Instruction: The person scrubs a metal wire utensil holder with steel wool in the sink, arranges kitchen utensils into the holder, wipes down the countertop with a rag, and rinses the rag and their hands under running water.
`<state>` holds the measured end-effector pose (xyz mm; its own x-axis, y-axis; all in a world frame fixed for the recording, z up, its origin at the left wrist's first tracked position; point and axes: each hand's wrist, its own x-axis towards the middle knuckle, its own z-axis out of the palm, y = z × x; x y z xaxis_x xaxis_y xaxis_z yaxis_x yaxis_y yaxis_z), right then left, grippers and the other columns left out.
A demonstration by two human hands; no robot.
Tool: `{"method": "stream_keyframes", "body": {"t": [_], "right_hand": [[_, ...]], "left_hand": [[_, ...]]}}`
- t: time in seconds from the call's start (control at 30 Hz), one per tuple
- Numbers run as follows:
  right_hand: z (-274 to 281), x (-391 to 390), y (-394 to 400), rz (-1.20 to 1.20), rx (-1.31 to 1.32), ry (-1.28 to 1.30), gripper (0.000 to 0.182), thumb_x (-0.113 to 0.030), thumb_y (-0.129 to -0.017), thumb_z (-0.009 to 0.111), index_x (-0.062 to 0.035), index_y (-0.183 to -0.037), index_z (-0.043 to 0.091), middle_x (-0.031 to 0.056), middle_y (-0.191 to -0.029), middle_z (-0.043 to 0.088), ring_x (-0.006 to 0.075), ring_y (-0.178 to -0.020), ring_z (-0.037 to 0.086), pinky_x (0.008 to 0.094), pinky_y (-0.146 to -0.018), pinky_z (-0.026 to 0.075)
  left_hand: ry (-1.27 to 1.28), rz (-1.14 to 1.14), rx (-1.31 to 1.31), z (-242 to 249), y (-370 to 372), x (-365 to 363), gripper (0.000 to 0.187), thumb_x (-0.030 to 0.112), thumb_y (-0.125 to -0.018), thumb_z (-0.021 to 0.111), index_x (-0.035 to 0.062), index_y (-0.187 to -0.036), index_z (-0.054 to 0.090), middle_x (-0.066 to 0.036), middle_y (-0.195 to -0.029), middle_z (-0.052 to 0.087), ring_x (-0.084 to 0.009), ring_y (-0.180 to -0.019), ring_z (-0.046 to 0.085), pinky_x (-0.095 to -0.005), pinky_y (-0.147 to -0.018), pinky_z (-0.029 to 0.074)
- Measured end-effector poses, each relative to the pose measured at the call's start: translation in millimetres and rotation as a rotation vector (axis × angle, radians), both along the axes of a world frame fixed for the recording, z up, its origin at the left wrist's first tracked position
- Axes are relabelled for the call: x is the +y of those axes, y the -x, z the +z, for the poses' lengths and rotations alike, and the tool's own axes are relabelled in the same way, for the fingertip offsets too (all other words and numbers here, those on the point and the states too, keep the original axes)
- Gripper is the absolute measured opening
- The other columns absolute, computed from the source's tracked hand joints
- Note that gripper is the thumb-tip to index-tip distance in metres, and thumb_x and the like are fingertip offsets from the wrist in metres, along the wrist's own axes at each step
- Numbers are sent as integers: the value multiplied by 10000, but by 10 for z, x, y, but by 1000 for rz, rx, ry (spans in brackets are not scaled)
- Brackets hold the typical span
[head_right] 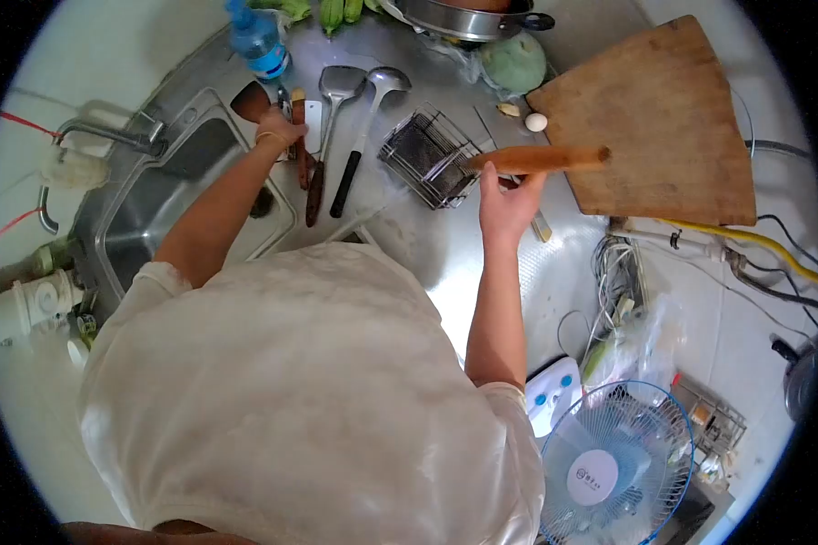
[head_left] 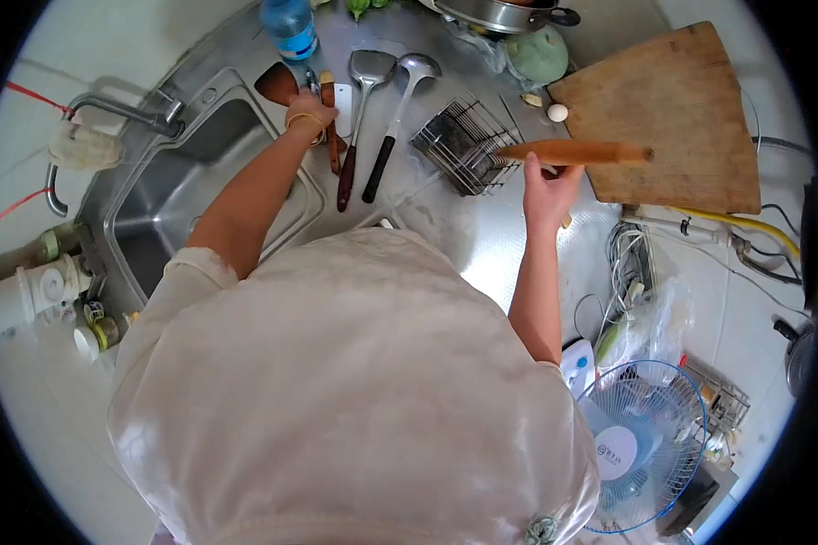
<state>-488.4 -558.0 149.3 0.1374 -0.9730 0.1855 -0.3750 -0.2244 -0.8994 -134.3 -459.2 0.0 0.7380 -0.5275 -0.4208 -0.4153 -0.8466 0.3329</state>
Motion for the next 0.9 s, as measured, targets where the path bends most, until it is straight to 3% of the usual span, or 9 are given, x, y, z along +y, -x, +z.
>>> {"method": "stream_keyframes", "body": {"t": [0.13, 0.23, 0.27, 0.53, 0.63, 0.73, 0.8, 0.83, 0.9], "right_hand": [[-667, -237, 65, 28, 90, 82, 417, -163, -722, 691, 26, -1050, 516, 145, -954, 579, 252, -899, 559, 347, -811, 433], [-770, -296, 83, 48, 231, 2, 456, -206, -719, 703, 30, -1064, 521, 157, -973, 576, 266, -905, 562, 353, -823, 430], [-839, -314, 94, 35, 170, -72, 494, -233, -715, 714, 25, -1088, 518, 165, -993, 569, 270, -917, 561, 356, -831, 427], [-659, -200, 109, 43, 231, -94, 632, -267, -726, 712, 40, -1204, 434, 183, -1132, 509, 259, -963, 539, 350, -827, 431], [-497, -86, 123, -50, 190, -45, 655, -249, -743, 698, 28, -1255, 396, 176, -1177, 479, 234, -974, 528, 324, -795, 443], [-111, 90, 127, -102, 99, 106, 623, -218, -769, 675, 10, -1273, 388, 154, -1199, 458, 199, -960, 525, 285, -762, 451], [60, 188, 101, -46, -9, 187, 566, -177, -799, 650, -14, -1276, 394, 116, -1154, 478, 146, -908, 531, 244, -723, 446], [97, 229, 70, 47, -76, 110, 528, -162, -804, 644, -14, -1256, 414, 104, -1122, 494, 136, -890, 532, 239, -710, 442], [152, 313, -35, 240, -214, -45, 454, -133, -816, 630, -12, -1216, 454, 79, -1058, 527, 118, -854, 532, 227, -682, 434]], "left_hand": [[-38, 95, 85, 80, 10, 36, 827, 367, -624, 711, -24, -1257, 352, -241, -1227, 425, -324, -1093, 503, -351, -895, 444], [-52, 101, 50, 197, 66, 65, 802, 341, -624, 705, -21, -1254, 364, -233, -1233, 420, -329, -1099, 498, -340, -897, 442], [-51, 105, 33, 244, 89, 77, 789, 335, -626, 703, -20, -1247, 370, -231, -1228, 424, -328, -1102, 496, -342, -896, 443], [-28, 0, -70, 188, 171, 127, 673, 281, -616, 698, -23, -1159, 443, -223, -1181, 459, -338, -1047, 524, -355, -866, 458], [22, -48, -57, 81, 114, 148, 587, 247, -626, 690, -31, -1099, 482, -213, -1054, 535, -334, -979, 561, -367, -841, 464], [182, 40, 37, 75, 48, 190, 492, 193, -655, 685, -24, -1056, 501, -168, -922, 586, -276, -878, 598, -353, -786, 476], [447, 58, 341, 191, 103, 222, 470, 167, -670, 695, -25, -1050, 498, -135, -892, 593, -228, -839, 594, -330, -755, 476], [574, 70, 491, 332, 161, 246, 459, 154, -677, 700, -26, -1047, 497, -118, -877, 597, -204, -820, 592, -319, -740, 475], [837, -118, 556, 666, 499, 247, 451, 131, -691, 715, -16, -1048, 482, -74, -908, 574, -141, -838, 553, -278, -736, 459]]}}
